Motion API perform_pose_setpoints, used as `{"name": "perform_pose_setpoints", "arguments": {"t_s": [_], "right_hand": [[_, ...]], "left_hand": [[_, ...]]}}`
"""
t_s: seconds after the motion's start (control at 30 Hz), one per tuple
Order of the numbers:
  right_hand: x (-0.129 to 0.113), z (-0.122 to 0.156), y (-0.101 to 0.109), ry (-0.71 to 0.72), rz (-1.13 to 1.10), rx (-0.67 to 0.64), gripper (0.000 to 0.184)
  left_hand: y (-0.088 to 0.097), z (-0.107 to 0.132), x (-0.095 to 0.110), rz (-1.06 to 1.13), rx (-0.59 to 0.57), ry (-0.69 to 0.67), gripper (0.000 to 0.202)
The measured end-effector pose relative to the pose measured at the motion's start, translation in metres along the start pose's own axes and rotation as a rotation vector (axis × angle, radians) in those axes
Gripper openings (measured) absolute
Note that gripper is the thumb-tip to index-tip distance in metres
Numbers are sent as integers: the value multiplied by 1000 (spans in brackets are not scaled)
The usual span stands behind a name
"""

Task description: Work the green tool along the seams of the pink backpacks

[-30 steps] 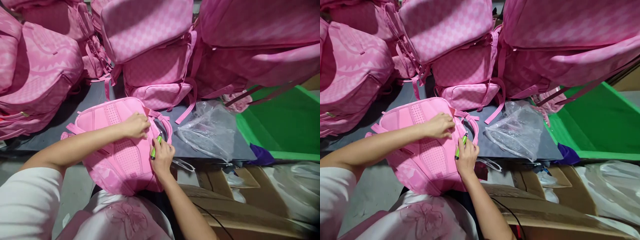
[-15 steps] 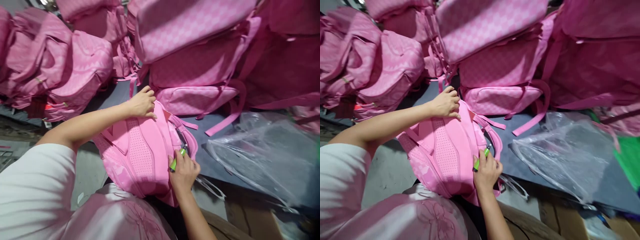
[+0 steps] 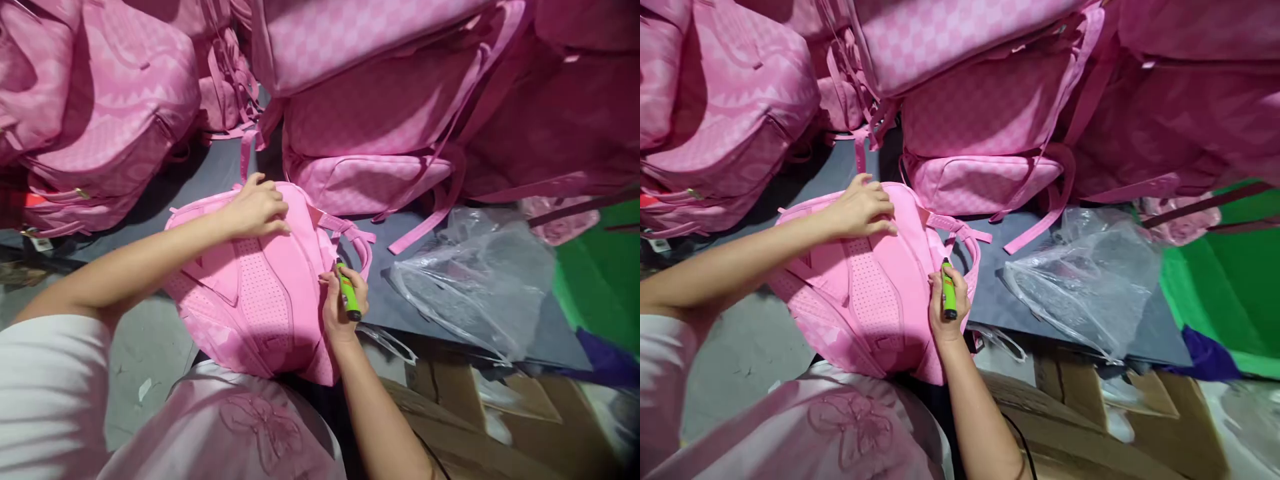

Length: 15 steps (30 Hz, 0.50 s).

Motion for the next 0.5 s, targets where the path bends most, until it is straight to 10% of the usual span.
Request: {"name": "perform_pose_setpoints", "arguments": {"t_s": [0.23, 0.5], "right_hand": [[-28, -27, 5, -132, -81, 23, 34], [-32, -31, -2, 57, 198, -43, 32]], "left_hand": [[-21, 13, 37, 55, 111, -52, 42], [-47, 25, 51, -1, 433, -124, 20]]}}
Point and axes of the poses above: each hand's wrist, its own z-axis away from the middle knuckle, its own y-axis out of the back of the hand, x = y × z, the point moved 1 cm from there along -z, towards the middle knuckle, and after that the axes turned 4 degrees about -y, right-handed, at the moved point
